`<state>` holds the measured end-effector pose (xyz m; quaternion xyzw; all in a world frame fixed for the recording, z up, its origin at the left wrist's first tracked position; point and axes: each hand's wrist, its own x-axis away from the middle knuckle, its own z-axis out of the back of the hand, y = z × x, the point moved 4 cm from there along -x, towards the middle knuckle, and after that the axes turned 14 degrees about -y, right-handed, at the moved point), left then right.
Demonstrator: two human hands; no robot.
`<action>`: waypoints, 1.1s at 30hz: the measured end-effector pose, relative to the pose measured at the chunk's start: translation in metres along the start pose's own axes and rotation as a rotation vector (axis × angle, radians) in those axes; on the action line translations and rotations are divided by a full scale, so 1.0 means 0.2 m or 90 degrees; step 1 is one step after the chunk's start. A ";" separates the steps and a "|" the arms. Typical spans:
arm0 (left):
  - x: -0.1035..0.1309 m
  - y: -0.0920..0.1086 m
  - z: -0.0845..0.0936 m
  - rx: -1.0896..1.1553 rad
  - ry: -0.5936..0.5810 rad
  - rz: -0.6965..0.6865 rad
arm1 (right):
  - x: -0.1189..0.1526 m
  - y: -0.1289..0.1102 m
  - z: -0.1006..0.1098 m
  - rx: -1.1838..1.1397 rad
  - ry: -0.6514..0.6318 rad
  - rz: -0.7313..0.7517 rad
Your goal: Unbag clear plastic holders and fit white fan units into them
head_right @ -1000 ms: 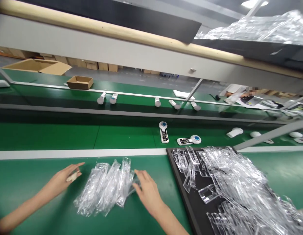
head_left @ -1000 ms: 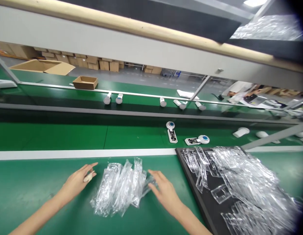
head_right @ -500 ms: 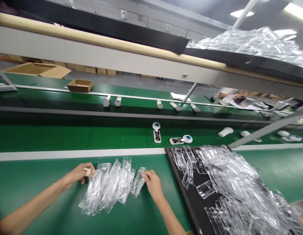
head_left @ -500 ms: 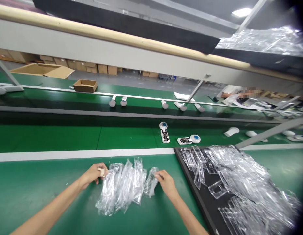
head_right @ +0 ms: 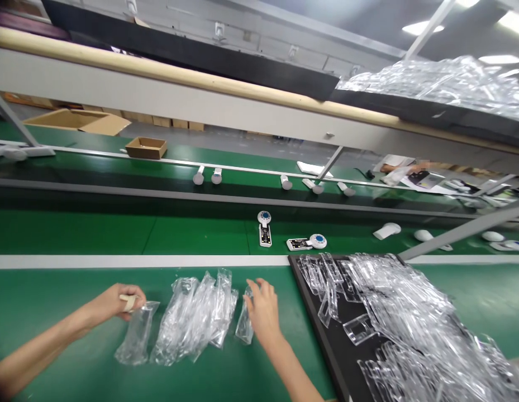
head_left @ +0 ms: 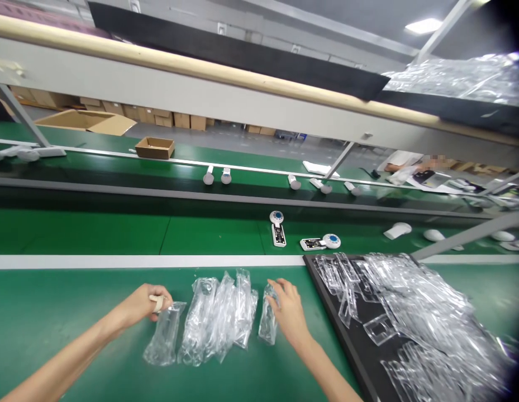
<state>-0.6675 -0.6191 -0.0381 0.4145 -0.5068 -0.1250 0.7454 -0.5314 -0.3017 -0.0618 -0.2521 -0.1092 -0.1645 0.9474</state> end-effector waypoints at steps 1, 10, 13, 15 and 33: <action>0.03 0.02 0.01 -0.053 0.026 -0.017 | -0.02 -0.10 -0.02 0.010 -0.024 0.033; 0.28 0.11 0.17 -0.163 0.158 -0.145 | -0.46 -0.64 -0.32 0.117 -0.310 0.086; 0.27 0.06 0.24 -0.072 0.205 -0.141 | -0.52 -0.63 -0.36 0.122 -0.381 0.096; 0.22 0.05 0.24 -0.040 0.163 -0.123 | -0.53 -0.62 -0.36 0.110 -0.412 0.108; -0.11 0.44 -0.07 -0.349 -0.180 -0.255 | -0.14 -0.91 0.13 0.082 -0.376 0.333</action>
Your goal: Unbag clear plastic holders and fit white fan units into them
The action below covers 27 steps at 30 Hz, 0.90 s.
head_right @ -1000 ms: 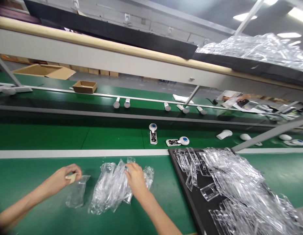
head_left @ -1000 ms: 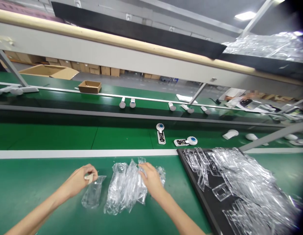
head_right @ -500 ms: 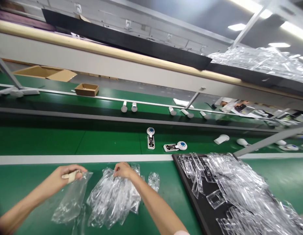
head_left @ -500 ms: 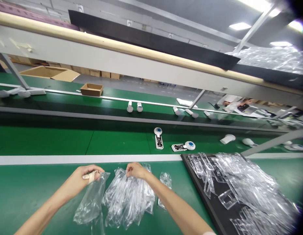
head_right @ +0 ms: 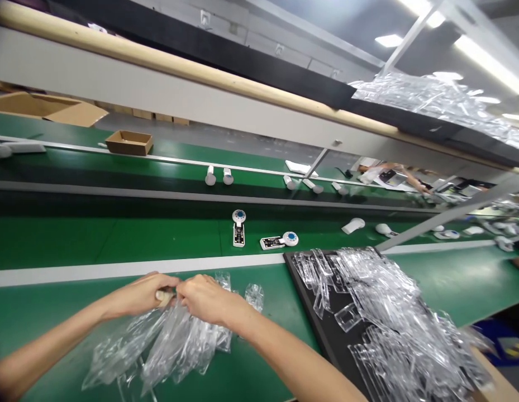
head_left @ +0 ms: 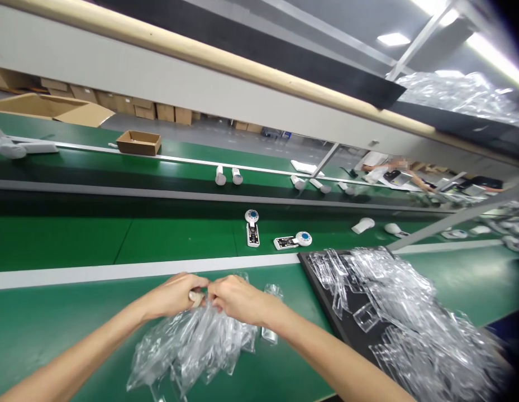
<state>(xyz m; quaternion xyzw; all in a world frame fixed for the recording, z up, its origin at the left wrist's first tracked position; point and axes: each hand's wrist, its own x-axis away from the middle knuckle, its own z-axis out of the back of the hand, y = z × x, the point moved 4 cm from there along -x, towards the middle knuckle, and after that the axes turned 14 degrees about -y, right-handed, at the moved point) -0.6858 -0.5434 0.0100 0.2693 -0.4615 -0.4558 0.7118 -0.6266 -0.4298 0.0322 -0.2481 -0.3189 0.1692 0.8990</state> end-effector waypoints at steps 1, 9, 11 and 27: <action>-0.01 0.01 0.00 -0.010 0.007 -0.002 | 0.01 -0.01 0.01 0.004 0.001 0.004; 0.05 -0.03 -0.02 -0.032 0.065 0.052 | 0.10 -0.06 0.09 -0.048 0.054 0.006; 0.13 -0.04 0.02 -0.011 0.128 0.072 | 0.12 -0.08 0.11 -0.100 0.081 0.019; 0.46 0.02 0.03 0.270 0.416 -0.044 | -0.11 -0.21 0.14 -0.400 0.140 0.062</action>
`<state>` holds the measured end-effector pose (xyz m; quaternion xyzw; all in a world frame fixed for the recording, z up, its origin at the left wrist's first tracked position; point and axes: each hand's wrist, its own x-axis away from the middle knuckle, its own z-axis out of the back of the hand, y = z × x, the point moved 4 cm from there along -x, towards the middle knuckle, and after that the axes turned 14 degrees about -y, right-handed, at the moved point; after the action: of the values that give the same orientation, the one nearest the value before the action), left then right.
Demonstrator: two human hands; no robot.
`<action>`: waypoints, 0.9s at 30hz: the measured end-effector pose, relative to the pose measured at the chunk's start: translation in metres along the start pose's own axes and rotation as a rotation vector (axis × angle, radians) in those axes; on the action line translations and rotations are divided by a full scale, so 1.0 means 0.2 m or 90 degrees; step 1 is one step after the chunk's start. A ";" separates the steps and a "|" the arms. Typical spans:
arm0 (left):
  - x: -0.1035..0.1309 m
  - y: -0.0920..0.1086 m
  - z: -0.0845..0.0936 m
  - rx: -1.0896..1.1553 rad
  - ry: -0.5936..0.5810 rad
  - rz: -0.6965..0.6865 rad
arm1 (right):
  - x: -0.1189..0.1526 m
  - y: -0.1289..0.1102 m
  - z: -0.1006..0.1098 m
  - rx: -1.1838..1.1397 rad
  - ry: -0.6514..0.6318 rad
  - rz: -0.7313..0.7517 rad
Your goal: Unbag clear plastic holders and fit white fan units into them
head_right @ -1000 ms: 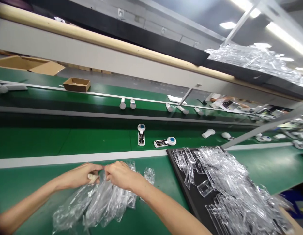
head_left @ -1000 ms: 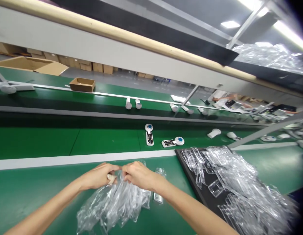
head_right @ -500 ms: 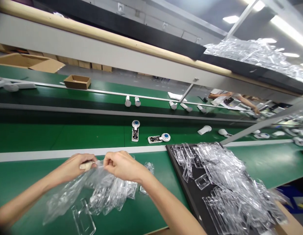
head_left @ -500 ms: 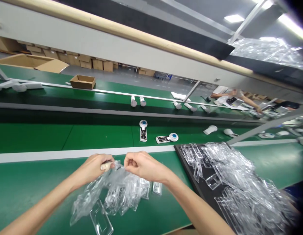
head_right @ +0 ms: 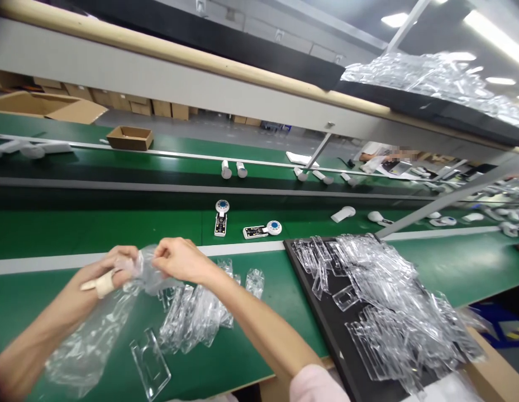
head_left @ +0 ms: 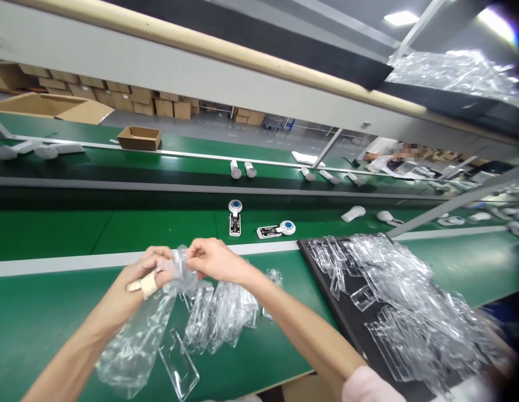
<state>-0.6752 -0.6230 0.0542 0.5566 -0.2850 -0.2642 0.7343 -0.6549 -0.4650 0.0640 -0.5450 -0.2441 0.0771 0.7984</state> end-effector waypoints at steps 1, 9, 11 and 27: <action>-0.01 -0.01 -0.03 0.034 0.022 -0.006 | -0.04 0.01 -0.03 -0.026 0.007 -0.007; 0.00 -0.29 -0.02 0.047 0.207 0.101 | -0.07 0.33 -0.06 0.121 0.125 -0.135; 0.02 -0.36 0.03 0.117 0.230 0.156 | -0.03 0.47 -0.07 0.216 0.125 -0.190; 0.22 -0.32 -0.29 -0.265 -0.064 0.053 | 0.30 0.17 -0.32 0.420 0.120 -0.010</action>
<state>-0.6082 -0.6314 -0.0154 0.3667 -0.2834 -0.3143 0.8285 -0.5677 -0.4814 0.0342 -0.2601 -0.1356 0.0952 0.9513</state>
